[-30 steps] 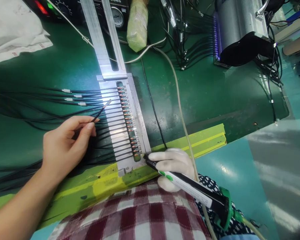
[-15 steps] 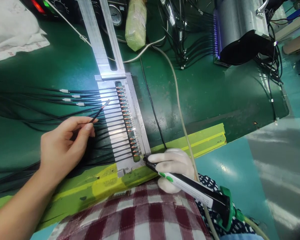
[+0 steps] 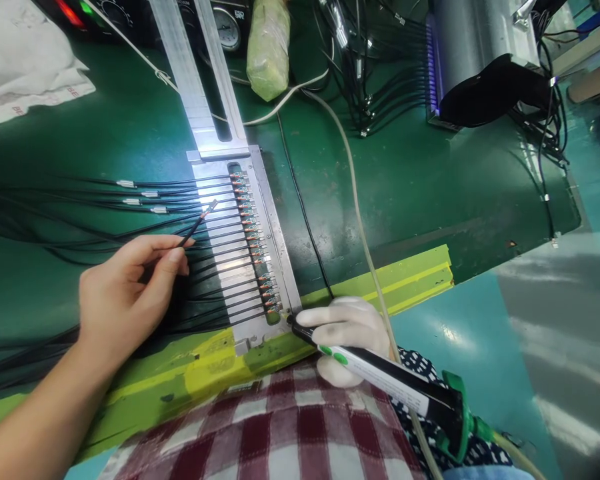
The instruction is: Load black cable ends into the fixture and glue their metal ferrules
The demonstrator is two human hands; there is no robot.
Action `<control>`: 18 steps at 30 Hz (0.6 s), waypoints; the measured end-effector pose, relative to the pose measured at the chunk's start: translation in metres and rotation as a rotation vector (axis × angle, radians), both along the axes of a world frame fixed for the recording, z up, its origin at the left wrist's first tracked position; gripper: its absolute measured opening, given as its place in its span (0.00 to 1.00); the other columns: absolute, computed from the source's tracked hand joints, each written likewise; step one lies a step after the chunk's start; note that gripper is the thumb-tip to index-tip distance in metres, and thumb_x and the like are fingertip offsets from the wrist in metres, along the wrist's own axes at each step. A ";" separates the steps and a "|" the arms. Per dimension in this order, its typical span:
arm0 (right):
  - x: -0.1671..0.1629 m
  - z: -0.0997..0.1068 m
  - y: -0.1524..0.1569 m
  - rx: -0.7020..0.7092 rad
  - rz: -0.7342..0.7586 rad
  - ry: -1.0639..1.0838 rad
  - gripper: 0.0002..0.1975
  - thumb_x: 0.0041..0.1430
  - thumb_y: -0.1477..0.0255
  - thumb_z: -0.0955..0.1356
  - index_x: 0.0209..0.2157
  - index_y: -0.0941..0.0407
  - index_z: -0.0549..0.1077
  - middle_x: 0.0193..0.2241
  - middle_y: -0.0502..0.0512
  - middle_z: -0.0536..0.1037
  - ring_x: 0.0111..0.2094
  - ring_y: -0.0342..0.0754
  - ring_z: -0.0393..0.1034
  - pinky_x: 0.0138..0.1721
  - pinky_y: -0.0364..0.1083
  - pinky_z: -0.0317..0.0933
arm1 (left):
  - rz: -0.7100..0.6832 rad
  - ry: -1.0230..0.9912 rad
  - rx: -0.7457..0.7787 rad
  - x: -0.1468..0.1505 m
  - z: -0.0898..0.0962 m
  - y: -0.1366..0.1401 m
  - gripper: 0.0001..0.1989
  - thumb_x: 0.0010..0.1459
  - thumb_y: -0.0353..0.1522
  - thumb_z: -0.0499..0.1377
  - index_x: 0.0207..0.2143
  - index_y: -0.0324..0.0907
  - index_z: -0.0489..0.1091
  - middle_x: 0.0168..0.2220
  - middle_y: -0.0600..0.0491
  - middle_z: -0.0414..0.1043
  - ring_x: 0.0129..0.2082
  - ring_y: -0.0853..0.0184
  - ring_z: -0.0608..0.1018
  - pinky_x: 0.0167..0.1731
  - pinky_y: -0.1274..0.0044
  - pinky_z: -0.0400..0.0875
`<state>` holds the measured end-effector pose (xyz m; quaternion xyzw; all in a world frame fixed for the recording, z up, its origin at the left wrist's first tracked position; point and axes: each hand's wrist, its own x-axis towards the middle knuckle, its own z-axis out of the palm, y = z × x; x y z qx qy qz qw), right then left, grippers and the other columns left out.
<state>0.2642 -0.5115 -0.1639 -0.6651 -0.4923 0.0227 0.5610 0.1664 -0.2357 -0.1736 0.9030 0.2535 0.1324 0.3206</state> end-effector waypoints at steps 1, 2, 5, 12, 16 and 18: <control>0.000 0.000 0.000 -0.001 -0.002 0.004 0.05 0.57 0.69 0.66 0.35 0.56 0.70 0.35 0.61 0.83 0.30 0.46 0.79 0.23 0.43 0.64 | 0.003 0.000 0.005 0.000 0.000 0.000 0.12 0.61 0.38 0.56 0.42 0.44 0.74 0.27 0.59 0.74 0.23 0.76 0.72 0.25 0.85 0.63; 0.000 -0.001 0.000 0.004 -0.008 0.008 0.05 0.57 0.69 0.66 0.35 0.56 0.70 0.35 0.61 0.83 0.30 0.46 0.79 0.23 0.42 0.63 | 0.006 -0.001 0.009 0.000 -0.001 0.000 0.12 0.61 0.38 0.56 0.43 0.44 0.74 0.26 0.59 0.74 0.22 0.77 0.72 0.24 0.85 0.62; -0.001 -0.001 0.001 0.016 -0.018 0.015 0.05 0.57 0.69 0.66 0.34 0.55 0.71 0.34 0.60 0.83 0.29 0.46 0.79 0.22 0.42 0.63 | 0.007 -0.002 0.000 -0.001 -0.002 0.001 0.12 0.61 0.39 0.56 0.43 0.44 0.74 0.27 0.59 0.74 0.22 0.78 0.71 0.23 0.86 0.61; 0.002 0.002 0.002 -0.014 0.001 0.004 0.05 0.57 0.69 0.66 0.34 0.56 0.70 0.35 0.62 0.83 0.31 0.46 0.80 0.23 0.42 0.64 | 0.001 -0.009 -0.007 -0.001 0.001 0.000 0.12 0.61 0.39 0.55 0.43 0.44 0.74 0.27 0.58 0.74 0.23 0.77 0.72 0.23 0.86 0.63; 0.003 0.003 0.002 -0.004 0.003 -0.013 0.06 0.58 0.69 0.66 0.36 0.56 0.70 0.35 0.62 0.83 0.32 0.47 0.80 0.24 0.42 0.65 | 0.003 -0.010 -0.027 -0.001 0.000 0.000 0.13 0.61 0.39 0.55 0.43 0.43 0.74 0.27 0.58 0.74 0.23 0.76 0.73 0.22 0.85 0.63; 0.004 0.003 0.002 -0.008 0.010 -0.012 0.06 0.58 0.69 0.66 0.36 0.56 0.70 0.36 0.63 0.82 0.32 0.47 0.80 0.25 0.42 0.65 | 0.002 -0.007 -0.036 -0.002 -0.001 0.001 0.13 0.62 0.39 0.55 0.43 0.43 0.73 0.28 0.57 0.74 0.24 0.76 0.73 0.24 0.85 0.63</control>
